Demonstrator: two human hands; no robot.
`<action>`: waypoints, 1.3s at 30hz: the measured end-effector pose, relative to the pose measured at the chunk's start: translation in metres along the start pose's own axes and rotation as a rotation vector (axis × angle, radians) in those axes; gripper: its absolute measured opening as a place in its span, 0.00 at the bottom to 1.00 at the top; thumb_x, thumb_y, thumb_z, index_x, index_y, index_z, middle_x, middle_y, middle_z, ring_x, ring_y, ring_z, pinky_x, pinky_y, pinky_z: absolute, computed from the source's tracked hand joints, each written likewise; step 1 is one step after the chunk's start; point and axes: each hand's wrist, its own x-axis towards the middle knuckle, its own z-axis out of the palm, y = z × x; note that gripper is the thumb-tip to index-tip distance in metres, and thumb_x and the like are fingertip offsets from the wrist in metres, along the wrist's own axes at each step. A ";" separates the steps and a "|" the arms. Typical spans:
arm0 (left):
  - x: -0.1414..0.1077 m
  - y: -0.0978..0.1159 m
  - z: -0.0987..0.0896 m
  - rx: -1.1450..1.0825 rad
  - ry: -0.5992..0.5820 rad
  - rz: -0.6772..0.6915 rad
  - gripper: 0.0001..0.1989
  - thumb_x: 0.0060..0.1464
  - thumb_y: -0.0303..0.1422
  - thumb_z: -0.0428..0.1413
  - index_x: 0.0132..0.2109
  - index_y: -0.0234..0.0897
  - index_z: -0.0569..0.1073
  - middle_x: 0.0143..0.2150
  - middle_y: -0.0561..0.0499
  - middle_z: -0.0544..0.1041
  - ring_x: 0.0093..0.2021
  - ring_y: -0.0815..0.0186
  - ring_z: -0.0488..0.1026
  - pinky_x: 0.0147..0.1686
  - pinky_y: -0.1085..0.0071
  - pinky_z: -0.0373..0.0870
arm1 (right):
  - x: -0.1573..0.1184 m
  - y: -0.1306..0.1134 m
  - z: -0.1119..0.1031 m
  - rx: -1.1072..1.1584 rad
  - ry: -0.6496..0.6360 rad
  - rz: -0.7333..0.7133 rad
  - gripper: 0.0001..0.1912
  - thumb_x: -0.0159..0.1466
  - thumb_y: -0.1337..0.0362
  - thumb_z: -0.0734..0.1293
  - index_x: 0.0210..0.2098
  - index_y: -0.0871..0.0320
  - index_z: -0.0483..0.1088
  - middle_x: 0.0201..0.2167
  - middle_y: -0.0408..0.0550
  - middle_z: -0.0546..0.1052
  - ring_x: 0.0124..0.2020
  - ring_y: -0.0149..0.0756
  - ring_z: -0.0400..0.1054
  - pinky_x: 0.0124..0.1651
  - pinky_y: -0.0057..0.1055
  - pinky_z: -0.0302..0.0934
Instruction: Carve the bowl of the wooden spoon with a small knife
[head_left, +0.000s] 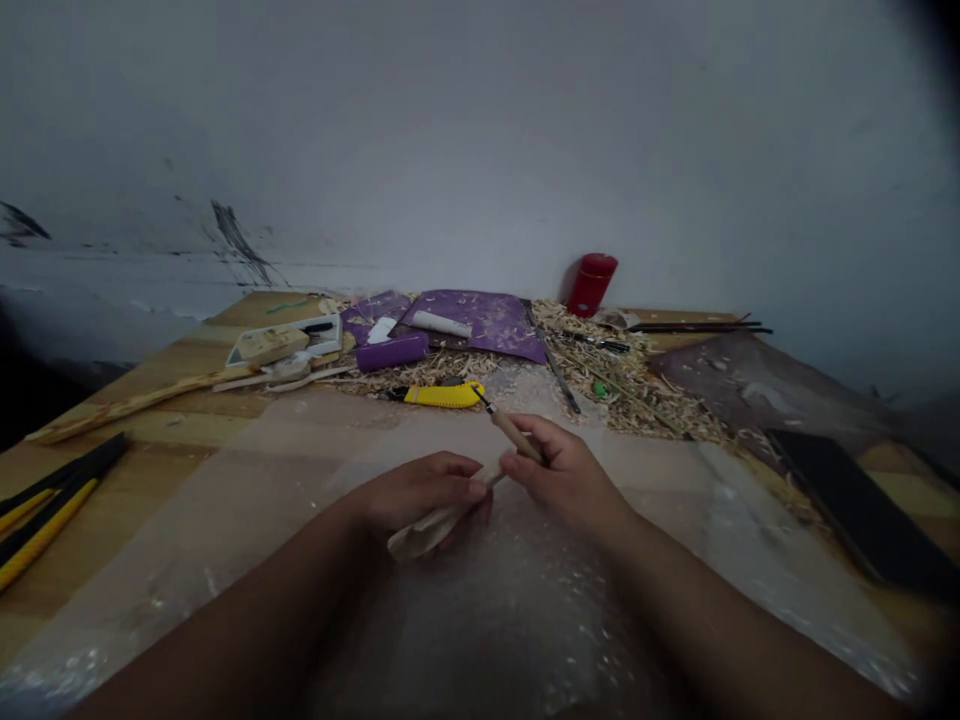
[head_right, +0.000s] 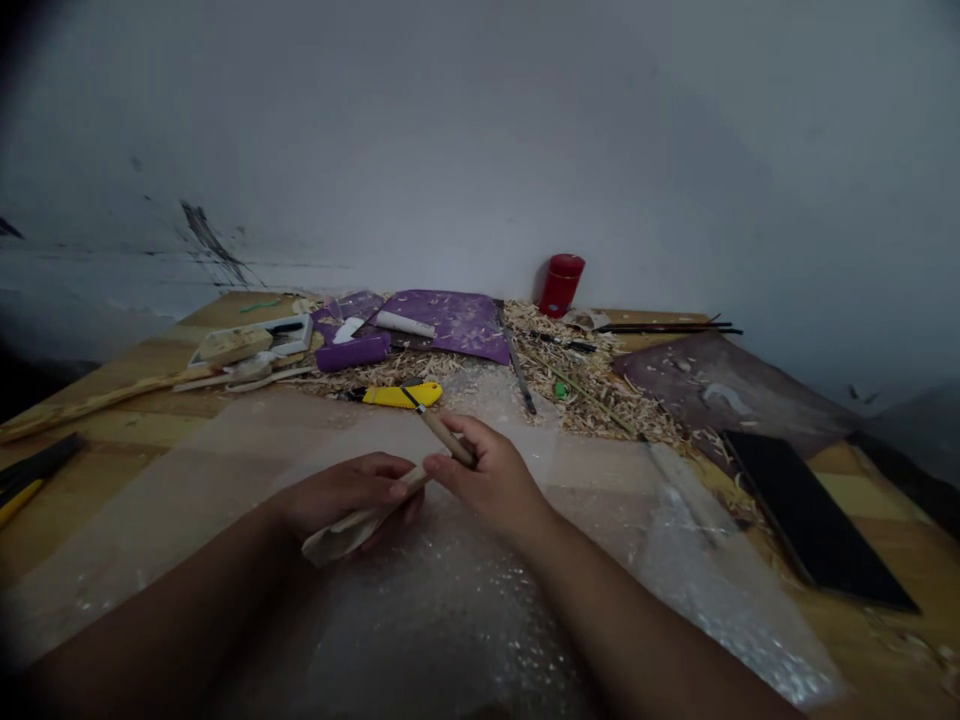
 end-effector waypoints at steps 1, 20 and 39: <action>0.000 0.000 0.000 -0.001 -0.007 0.001 0.14 0.50 0.39 0.50 0.31 0.33 0.72 0.13 0.54 0.66 0.10 0.74 0.61 0.10 0.80 0.54 | 0.000 0.000 0.000 0.024 -0.022 0.027 0.15 0.55 0.60 0.66 0.42 0.56 0.67 0.32 0.42 0.72 0.27 0.30 0.66 0.28 0.26 0.59; 0.011 -0.011 0.007 -0.206 0.453 0.452 0.10 0.46 0.36 0.56 0.36 0.36 0.68 0.26 0.53 0.71 0.26 0.69 0.69 0.28 0.71 0.66 | -0.011 -0.003 0.023 0.134 0.016 0.172 0.13 0.61 0.52 0.57 0.30 0.56 0.58 0.14 0.32 0.58 0.12 0.25 0.51 0.15 0.23 0.50; 0.002 -0.006 0.004 -0.210 0.487 0.342 0.10 0.42 0.27 0.55 0.35 0.37 0.64 0.22 0.58 0.70 0.16 0.73 0.67 0.15 0.78 0.55 | -0.029 -0.023 0.008 -0.812 -0.023 -0.359 0.22 0.64 0.70 0.52 0.57 0.52 0.56 0.26 0.43 0.66 0.23 0.30 0.62 0.25 0.26 0.55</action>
